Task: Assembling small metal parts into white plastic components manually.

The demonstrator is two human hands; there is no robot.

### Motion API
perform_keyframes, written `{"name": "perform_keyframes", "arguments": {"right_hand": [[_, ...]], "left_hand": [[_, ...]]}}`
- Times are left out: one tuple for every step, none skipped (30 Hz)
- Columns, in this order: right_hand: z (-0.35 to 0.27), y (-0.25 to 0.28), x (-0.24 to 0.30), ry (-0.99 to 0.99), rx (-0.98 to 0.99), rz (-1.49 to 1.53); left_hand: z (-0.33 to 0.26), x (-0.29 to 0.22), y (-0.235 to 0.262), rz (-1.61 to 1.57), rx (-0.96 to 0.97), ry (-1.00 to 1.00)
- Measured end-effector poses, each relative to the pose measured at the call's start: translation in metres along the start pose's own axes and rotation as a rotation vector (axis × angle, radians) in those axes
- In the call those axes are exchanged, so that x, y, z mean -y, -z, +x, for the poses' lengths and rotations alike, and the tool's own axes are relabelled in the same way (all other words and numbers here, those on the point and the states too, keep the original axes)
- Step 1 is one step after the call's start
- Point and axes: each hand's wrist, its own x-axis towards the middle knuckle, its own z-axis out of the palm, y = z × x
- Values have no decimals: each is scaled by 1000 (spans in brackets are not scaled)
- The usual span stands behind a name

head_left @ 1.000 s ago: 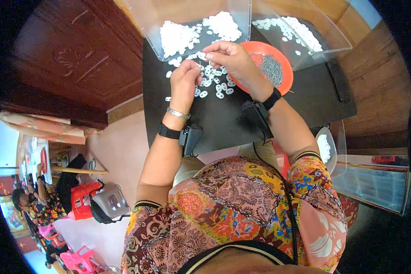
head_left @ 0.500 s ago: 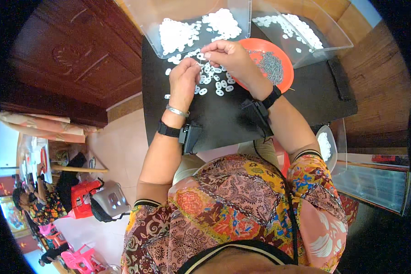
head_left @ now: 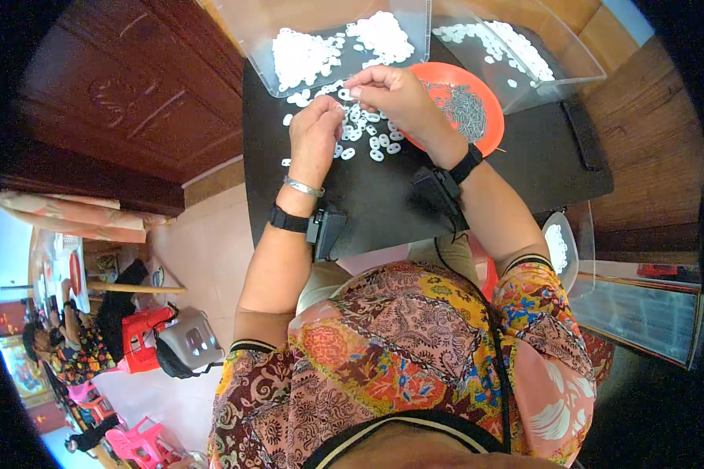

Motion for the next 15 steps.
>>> {"name": "perform_keyframes", "arguments": {"right_hand": [[0,0,0,-4,-3,4],[0,1,-1,-4,-4,4],[-1,1,-1,-12,-3,9],[0,0,-1,-21,1,13],[0,0,-1,-23,3,14],[0,0,0,-31,7,14],[-1,0,0,-37,9,13],[-1,1,-1,-37,8,13],[0,2,-3,-72,8,46],[0,3,-4,-105,9,78],[0,3,-3,-105,9,78],[-1,4,-2,-128,3,101],[-1,4,-1,-151,-3,123],[-1,4,0,-152,-2,123],[-1,4,0,-165,-5,130]], "left_hand": [[0,-1,0,0,1,0],[0,-2,0,15,6,-3],[-1,-3,-1,31,11,-6],[-1,-2,0,30,10,-4],[-1,-1,1,23,7,-2],[-1,0,1,16,5,1],[-1,0,1,16,6,1],[-1,1,1,15,8,-2],[-1,1,1,14,9,-5],[-1,1,2,14,9,-5],[-1,1,2,6,12,-5],[-1,1,2,-2,16,-5],[-2,-1,2,-2,15,-5],[-2,-3,1,-6,17,-2],[-3,-4,1,-10,19,1]]}}
